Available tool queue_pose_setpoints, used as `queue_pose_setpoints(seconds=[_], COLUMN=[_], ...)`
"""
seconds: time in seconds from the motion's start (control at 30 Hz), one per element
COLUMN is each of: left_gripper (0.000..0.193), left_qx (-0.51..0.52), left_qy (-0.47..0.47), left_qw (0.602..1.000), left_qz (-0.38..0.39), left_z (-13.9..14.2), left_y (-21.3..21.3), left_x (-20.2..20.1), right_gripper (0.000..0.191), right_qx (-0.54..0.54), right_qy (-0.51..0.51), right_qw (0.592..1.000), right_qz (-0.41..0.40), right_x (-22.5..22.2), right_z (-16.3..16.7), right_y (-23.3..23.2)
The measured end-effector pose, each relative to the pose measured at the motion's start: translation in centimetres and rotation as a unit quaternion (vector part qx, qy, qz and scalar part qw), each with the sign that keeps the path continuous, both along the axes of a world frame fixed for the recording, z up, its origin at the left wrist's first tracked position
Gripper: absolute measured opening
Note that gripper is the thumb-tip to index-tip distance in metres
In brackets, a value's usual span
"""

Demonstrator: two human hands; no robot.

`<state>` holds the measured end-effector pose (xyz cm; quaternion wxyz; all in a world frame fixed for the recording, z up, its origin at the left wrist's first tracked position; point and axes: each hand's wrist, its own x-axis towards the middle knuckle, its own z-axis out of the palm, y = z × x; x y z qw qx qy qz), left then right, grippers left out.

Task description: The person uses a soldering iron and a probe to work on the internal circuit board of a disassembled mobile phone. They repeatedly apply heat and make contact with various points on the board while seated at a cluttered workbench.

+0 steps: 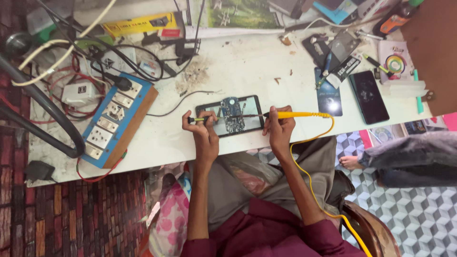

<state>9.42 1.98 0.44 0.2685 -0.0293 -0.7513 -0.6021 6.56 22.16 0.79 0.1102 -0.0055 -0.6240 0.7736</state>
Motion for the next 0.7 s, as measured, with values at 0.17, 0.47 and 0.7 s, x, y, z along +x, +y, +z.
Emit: queue_pose_setpoints(seconds=[0.17, 0.47, 0.7], left_gripper=[0.041, 0.040, 0.041], left_qx=[0.017, 0.002, 0.014], left_qy=[0.007, -0.015, -0.021], left_qw=[1.000, 1.000, 1.000], left_qz=[-0.006, 0.005, 0.004], left_z=[0.2, 0.0, -0.5], left_y=[0.0, 0.2, 0.3], left_x=[-0.3, -0.3, -0.2], right_gripper=[0.020, 0.020, 0.021], right_qx=[0.013, -0.030, -0.025], right_qy=[0.003, -0.004, -0.013], right_qw=[1.000, 1.000, 0.999], right_qz=[-0.002, -0.007, 0.022], right_x=[-0.4, -1.0, -0.7], right_z=[-0.1, -0.8, -0.8], right_y=[-0.2, 0.5, 0.5])
